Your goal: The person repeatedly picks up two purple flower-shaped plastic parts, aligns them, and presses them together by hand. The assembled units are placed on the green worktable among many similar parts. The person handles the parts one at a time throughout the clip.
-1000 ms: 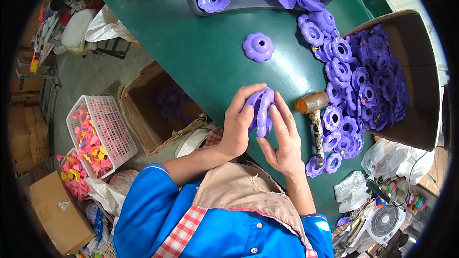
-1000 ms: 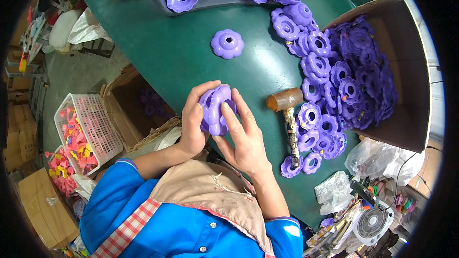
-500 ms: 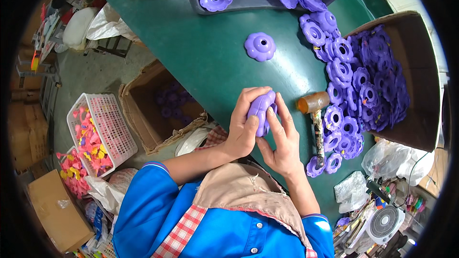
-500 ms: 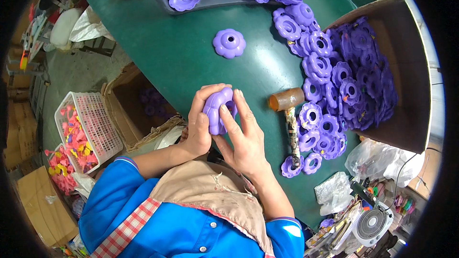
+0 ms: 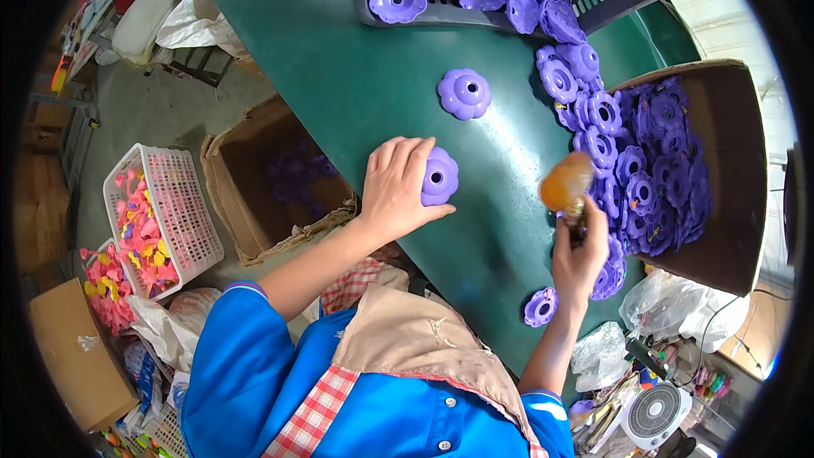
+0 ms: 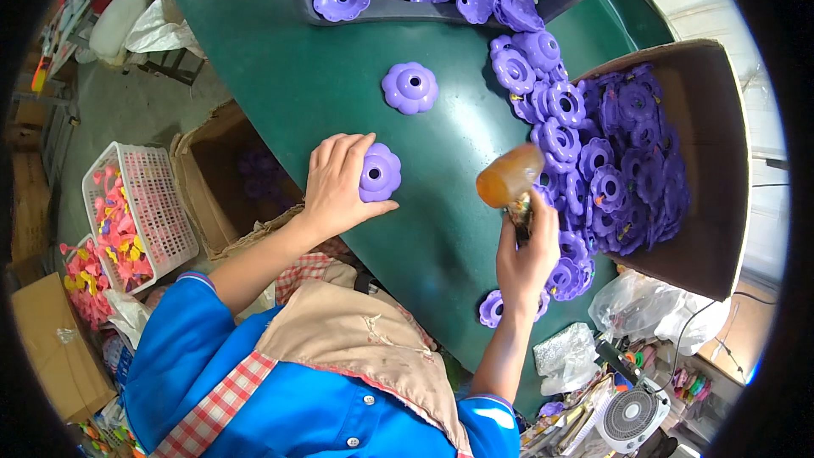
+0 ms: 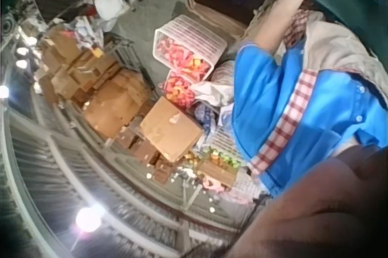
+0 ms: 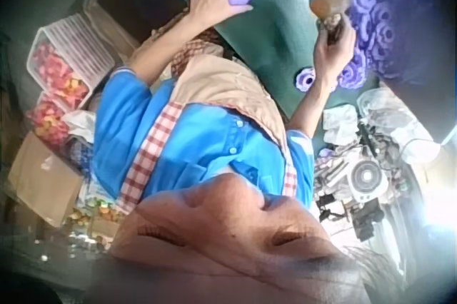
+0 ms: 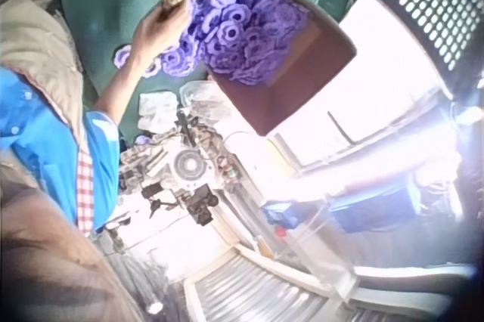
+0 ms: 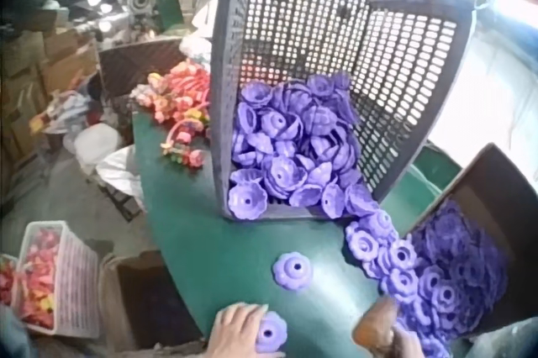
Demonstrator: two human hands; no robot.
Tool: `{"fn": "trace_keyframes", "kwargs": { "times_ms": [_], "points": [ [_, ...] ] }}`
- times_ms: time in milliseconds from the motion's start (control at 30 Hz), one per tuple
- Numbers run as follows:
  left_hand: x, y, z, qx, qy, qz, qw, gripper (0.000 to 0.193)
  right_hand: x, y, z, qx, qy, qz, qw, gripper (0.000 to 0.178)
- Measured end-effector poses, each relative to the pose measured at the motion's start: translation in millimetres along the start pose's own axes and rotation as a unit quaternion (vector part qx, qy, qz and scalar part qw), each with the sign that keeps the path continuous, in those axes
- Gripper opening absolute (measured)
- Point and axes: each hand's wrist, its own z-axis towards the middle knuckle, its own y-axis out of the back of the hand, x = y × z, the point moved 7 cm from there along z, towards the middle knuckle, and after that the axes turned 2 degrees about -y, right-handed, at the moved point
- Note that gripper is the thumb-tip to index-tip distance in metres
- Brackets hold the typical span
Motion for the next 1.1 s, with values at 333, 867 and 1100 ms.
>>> {"fn": "trace_keyframes", "kwargs": {
  "times_ms": [333,867,1100],
  "points": [
    [-4.5,-6.5,-2.1,0.006,0.024,0.028,0.999,0.104,16.2,-88.2,-35.4,0.144,-0.138,0.199,0.960,0.049],
    [5.4,-28.6,117.0,-0.067,-0.092,0.010,0.993,0.072,-83.0,-27.6,37.7,-0.038,-0.017,-0.018,0.999,0.052],
    [19.1,-25.4,89.3,-0.056,-0.067,-0.127,0.988,0.056,-7.8,-101.9,82.1,0.090,-0.183,0.063,0.977,0.057]
  ]
}}
